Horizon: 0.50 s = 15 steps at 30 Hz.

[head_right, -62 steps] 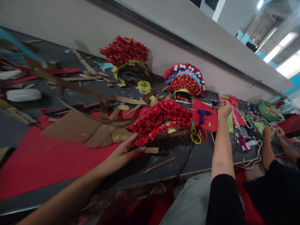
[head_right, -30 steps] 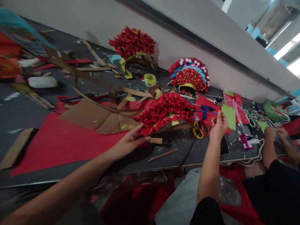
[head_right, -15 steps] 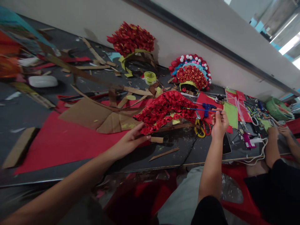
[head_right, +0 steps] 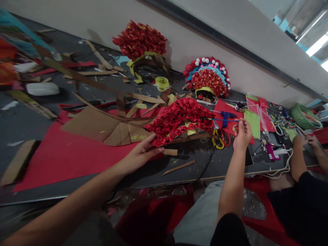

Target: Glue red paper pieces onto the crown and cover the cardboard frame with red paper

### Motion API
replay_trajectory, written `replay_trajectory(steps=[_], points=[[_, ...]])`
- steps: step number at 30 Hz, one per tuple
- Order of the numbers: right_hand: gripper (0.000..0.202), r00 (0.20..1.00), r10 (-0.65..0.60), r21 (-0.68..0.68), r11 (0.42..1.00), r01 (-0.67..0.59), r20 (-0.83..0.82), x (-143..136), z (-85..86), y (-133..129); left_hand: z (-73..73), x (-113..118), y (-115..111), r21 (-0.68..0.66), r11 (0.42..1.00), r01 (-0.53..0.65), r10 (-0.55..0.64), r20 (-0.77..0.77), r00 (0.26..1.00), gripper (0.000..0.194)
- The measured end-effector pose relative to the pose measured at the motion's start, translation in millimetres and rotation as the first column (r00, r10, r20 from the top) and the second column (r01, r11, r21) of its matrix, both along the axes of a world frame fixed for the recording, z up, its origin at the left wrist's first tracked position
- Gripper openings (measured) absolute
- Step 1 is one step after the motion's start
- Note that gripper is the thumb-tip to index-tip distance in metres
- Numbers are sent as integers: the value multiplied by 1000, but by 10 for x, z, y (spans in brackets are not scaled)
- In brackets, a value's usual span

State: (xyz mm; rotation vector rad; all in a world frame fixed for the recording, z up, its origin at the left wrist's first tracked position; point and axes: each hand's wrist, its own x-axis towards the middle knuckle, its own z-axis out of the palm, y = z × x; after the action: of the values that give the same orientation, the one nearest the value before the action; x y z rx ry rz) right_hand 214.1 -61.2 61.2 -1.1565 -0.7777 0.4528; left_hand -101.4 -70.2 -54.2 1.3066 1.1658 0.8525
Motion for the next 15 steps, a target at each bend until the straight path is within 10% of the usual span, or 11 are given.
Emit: replay_trajectory(steps=[15], points=[[37,997,-25,-47,999,21,-69,126,-130,62,119,-5,-23,-77,997,9,-4,59,998,99]])
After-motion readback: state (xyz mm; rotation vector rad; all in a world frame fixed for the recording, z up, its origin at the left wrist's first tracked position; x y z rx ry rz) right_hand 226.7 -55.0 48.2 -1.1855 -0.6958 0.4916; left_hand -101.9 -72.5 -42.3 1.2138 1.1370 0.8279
